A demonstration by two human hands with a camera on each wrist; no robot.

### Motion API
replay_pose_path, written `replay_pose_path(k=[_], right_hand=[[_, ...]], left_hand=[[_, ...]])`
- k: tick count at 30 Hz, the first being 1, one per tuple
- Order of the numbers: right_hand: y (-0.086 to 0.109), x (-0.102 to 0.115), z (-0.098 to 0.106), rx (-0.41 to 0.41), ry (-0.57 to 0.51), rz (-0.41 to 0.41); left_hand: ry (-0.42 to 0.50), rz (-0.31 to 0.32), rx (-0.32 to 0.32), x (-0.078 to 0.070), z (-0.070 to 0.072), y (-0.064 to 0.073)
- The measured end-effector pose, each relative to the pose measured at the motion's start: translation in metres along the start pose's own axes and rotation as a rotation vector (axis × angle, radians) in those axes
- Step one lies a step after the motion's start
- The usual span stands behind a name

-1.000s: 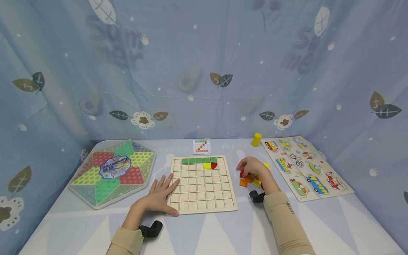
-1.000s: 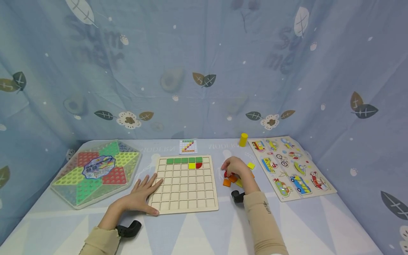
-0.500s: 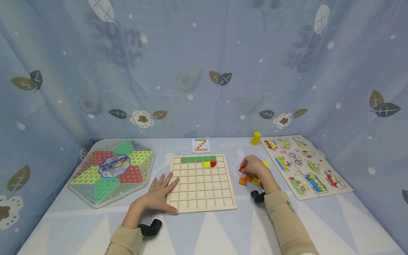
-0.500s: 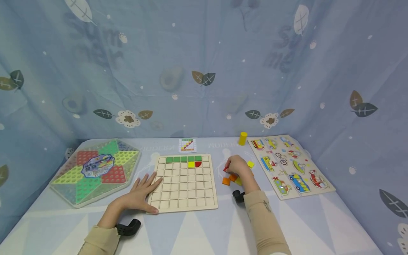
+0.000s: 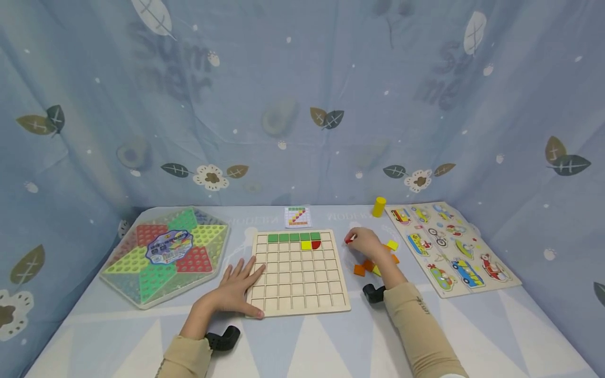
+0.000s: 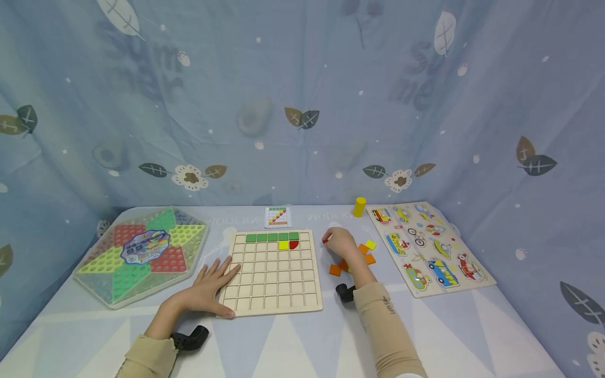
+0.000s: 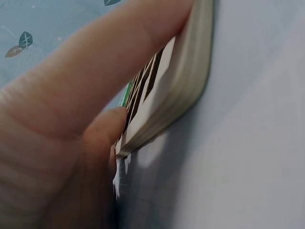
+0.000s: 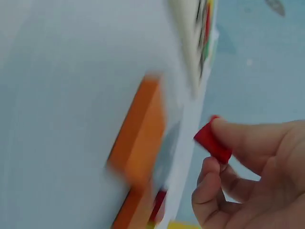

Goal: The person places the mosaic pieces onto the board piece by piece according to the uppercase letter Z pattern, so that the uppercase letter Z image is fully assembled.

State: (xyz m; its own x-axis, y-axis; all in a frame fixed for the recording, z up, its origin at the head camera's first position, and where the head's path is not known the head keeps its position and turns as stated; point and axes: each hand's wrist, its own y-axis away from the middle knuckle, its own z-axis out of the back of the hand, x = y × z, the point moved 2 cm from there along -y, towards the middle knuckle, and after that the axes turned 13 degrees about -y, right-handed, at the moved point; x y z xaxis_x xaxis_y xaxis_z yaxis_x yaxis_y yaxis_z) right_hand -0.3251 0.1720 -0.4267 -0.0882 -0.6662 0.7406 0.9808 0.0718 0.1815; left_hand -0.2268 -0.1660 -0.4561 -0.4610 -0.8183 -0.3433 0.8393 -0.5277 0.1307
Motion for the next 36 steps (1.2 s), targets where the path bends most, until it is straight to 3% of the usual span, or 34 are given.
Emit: replay_pose_path(k=[5,10,14,16,23,28,31,36], right_hand=[[0.001,0.022,-0.017,0.001,-0.209,0.036],[-0.001,0.037,-0.042,0.156,-0.511,-0.005],[-0.004,0.043,-0.059,0.250,-0.607,-0.045],[-0.006,0.044,-0.064,0.238,-0.586,-0.058],[-0.012,0.046,-0.072,0.148,-0.321,-0.027],[-0.012,0.048,-0.072,0.141,-0.215,0.011],[-0.011,0.048,-0.070,0.145,-0.217,0.043],[-0.006,0.043,-0.055,0.115,-0.313,0.065]], left_hand=[[0.003,0.005,0.001,0.001,-0.001,0.001],[-0.002,0.012,0.005,0.002,-0.001,0.001],[0.007,0.010,0.005,0.001,-0.001,0.001],[0.013,0.008,0.006,0.001,-0.001,0.000],[0.010,0.010,0.014,0.001,-0.001,0.000],[0.002,0.001,0.012,0.002,-0.001,-0.001],[-0.002,0.000,0.005,0.003,0.000,-0.001],[-0.008,0.002,0.004,0.002,-0.001,-0.001]])
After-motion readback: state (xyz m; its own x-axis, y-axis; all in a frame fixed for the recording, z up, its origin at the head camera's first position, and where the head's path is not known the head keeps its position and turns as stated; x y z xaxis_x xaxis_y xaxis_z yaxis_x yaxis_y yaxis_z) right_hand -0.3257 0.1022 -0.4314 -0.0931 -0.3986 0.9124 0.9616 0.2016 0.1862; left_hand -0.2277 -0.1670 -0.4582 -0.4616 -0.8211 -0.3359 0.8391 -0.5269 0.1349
